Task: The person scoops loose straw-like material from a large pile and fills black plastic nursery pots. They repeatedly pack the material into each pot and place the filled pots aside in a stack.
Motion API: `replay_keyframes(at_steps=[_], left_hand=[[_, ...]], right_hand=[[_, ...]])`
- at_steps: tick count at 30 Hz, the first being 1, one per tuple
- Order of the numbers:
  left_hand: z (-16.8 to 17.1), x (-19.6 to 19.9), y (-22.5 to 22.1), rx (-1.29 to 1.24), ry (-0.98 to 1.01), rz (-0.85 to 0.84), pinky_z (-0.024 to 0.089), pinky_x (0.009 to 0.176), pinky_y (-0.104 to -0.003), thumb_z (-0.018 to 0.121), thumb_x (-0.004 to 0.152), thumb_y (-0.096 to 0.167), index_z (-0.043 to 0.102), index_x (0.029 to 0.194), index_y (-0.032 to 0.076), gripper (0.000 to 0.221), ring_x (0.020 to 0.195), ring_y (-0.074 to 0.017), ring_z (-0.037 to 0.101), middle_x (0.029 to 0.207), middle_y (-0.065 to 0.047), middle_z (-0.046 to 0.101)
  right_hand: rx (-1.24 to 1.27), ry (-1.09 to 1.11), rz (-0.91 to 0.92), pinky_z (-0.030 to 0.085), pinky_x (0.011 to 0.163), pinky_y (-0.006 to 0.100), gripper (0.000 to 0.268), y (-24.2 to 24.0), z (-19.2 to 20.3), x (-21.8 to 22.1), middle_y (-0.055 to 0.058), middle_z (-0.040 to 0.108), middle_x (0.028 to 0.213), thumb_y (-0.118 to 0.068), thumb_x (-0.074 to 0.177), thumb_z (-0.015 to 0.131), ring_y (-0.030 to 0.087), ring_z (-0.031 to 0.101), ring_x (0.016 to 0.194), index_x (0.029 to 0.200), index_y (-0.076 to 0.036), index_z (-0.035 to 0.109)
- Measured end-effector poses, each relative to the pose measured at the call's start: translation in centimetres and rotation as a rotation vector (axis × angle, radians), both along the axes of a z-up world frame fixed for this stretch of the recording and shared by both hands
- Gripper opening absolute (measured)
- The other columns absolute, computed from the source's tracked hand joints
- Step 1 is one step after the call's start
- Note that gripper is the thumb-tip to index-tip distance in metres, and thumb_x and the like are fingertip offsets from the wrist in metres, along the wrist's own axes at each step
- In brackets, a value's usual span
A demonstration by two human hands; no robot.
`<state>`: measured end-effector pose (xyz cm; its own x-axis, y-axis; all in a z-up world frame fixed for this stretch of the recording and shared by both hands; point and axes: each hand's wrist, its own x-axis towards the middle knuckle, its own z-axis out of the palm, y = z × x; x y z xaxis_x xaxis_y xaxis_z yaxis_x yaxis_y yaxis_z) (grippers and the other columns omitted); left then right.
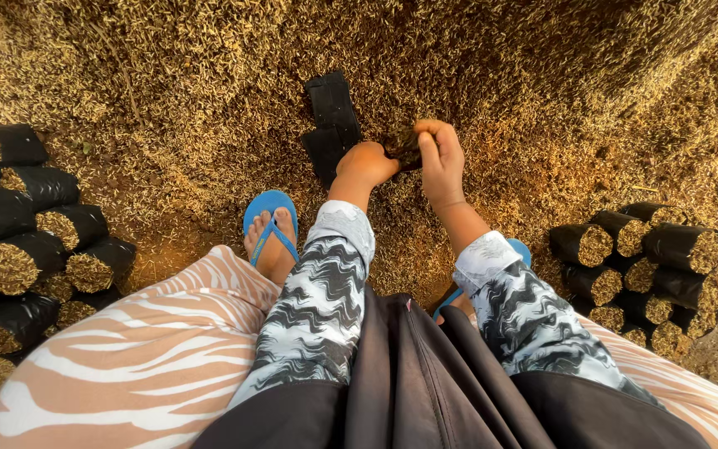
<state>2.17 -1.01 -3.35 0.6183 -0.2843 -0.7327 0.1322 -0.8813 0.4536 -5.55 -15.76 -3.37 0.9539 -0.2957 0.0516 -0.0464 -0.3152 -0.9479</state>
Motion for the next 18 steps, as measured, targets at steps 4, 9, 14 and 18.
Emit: replay_keyframes(at_steps=[4, 9, 14, 18], left_hand=[[-0.1, 0.0, -0.1, -0.055, -0.016, 0.007, 0.055, 0.091, -0.044, 0.066, 0.086, 0.041, 0.076, 0.112, 0.008, 0.043, 0.111, -0.0314, 0.069, 0.118, -0.013, 0.072], [-1.2, -0.4, -0.1, -0.061, -0.035, -0.003, 0.055, 0.093, -0.045, 0.06, 0.09, 0.035, 0.074, 0.117, 0.009, 0.039, 0.113, -0.033, 0.068, 0.122, -0.014, 0.071], [-1.9, -0.7, -0.5, -0.05, -0.03, -0.063, 0.054, 0.093, -0.046, 0.058, 0.091, 0.03, 0.07, 0.121, 0.014, 0.037, 0.114, -0.0329, 0.066, 0.124, -0.011, 0.069], [-1.2, -0.8, -0.2, -0.062, -0.05, -0.107, 0.055, 0.093, -0.046, 0.059, 0.091, 0.03, 0.074, 0.117, 0.014, 0.035, 0.114, -0.0326, 0.068, 0.122, -0.011, 0.071]], right_hand=[[-0.797, -0.05, 0.266, 0.038, 0.115, 0.046, 0.035, 0.2, 1.4, -2.6, 0.008, 0.066, 0.136, -0.004, 0.097, 0.054, 0.026, 0.062, 0.126, 0.129, -0.012, 0.064], [-1.103, 0.161, 0.397, 0.014, 0.123, 0.06, 0.06, 1.3, 0.5, -4.3, 0.009, 0.047, 0.159, -0.009, 0.091, 0.052, 0.026, 0.044, 0.146, 0.151, -0.011, 0.046], [-1.215, 0.32, 0.421, 0.007, 0.123, 0.062, 0.065, 1.5, -1.0, -4.2, 0.008, 0.043, 0.16, -0.013, 0.089, 0.052, 0.025, 0.04, 0.148, 0.153, -0.013, 0.043], [-1.269, 0.389, 0.431, 0.007, 0.123, 0.061, 0.063, 1.7, -1.4, -3.8, 0.008, 0.045, 0.157, -0.012, 0.088, 0.053, 0.024, 0.038, 0.148, 0.151, -0.012, 0.045]])
